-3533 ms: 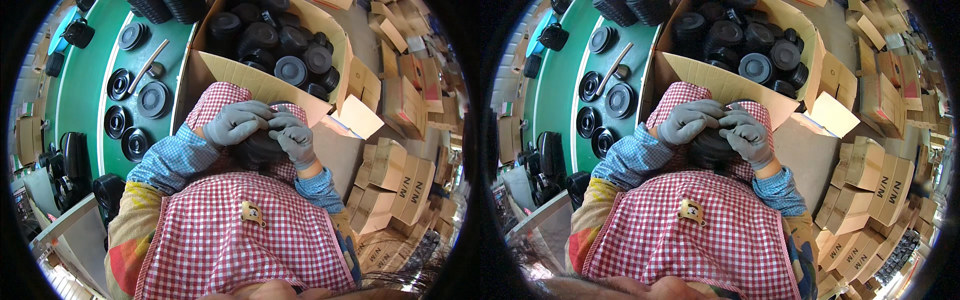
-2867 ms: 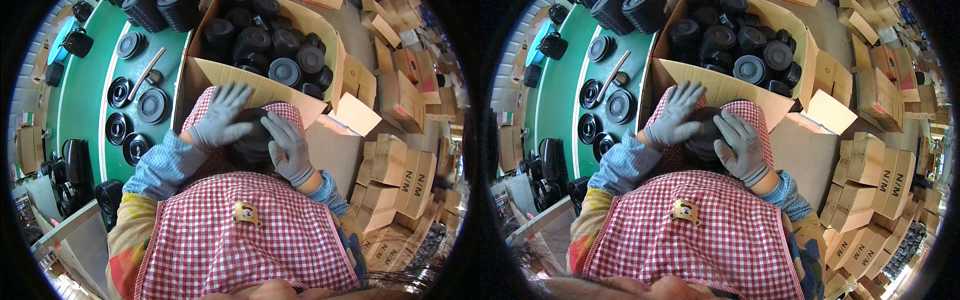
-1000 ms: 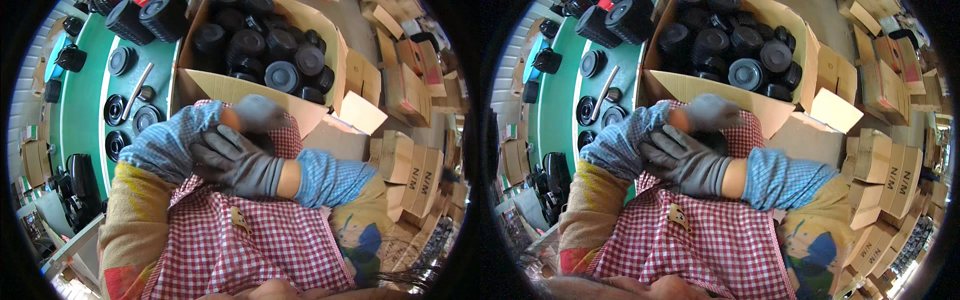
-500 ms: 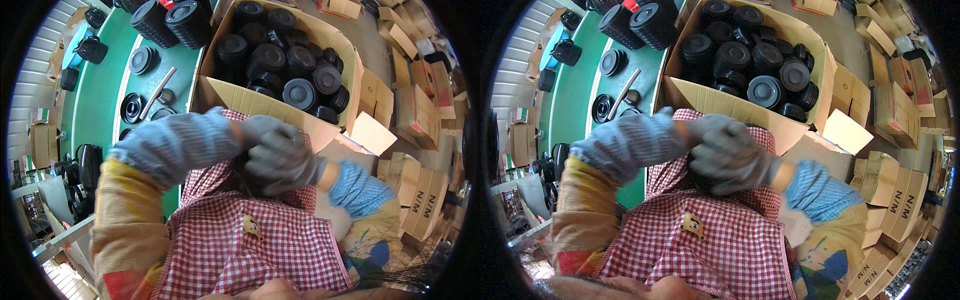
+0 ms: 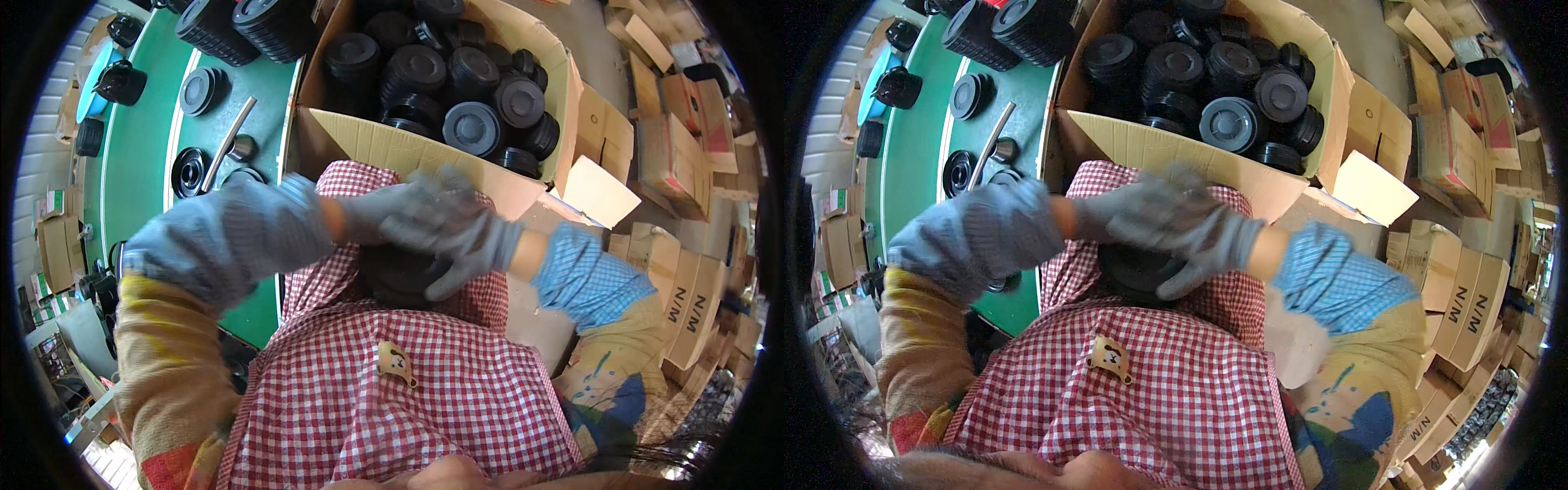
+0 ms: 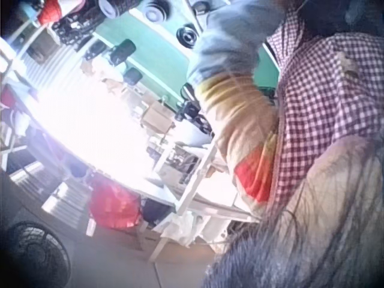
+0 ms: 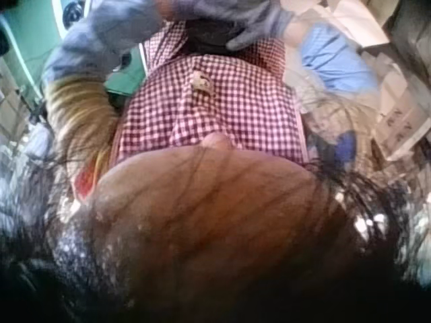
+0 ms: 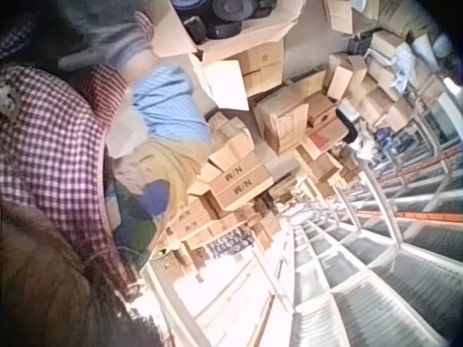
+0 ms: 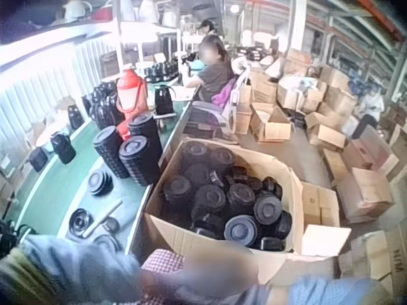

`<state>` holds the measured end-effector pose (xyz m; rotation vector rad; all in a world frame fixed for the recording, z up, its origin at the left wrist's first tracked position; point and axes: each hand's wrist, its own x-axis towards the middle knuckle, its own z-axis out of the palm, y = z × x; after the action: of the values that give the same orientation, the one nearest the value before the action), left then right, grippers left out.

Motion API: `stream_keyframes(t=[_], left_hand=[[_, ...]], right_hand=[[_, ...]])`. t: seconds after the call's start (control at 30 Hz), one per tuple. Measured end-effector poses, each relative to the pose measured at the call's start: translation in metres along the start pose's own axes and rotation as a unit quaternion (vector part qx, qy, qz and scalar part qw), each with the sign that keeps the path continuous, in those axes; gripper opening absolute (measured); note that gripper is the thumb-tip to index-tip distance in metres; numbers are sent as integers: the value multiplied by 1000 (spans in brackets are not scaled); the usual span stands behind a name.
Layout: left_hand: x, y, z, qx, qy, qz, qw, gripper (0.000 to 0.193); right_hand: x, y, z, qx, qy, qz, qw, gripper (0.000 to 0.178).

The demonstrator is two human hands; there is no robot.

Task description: The person sits on the floor and repeatedly picks up black kettle bodies and lids from a cardboard box. They insert a metal rod into the kettle body, attach the lid, and place the assembled unit on a green table. The process is repeated for multiple units.

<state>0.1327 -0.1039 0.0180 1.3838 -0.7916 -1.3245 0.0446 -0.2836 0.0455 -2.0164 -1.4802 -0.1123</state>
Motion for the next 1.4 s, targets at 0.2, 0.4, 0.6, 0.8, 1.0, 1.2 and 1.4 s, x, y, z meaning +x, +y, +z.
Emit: stream_keyframes(t=[0.2,0.4,0.6,0.8,1.0,1.2,1.4], left_hand=[[52,37,8,467,-113,-118,869,48],[25,-27,1,440,69,347,826,45],[22,24,11,345,-13,-39,938,35],[9,21,-5,225,-19,-96,969,42],[-12,-6,11,220,27,-60,973,42],[30,12,13,356,-7,-76,932,30],[7,1,4,219,255,46,941,32]], right_hand=[[35,-32,34,-74,10,69,995,54],[-12,26,-10,91,-67,-21,993,63],[24,-25,27,22,-85,70,994,62],[1,-11,33,1,3,15,1000,53],[-3,20,10,89,-53,-74,992,67],[27,-45,52,-48,-60,100,992,63],[-9,-43,27,41,277,274,920,60]])
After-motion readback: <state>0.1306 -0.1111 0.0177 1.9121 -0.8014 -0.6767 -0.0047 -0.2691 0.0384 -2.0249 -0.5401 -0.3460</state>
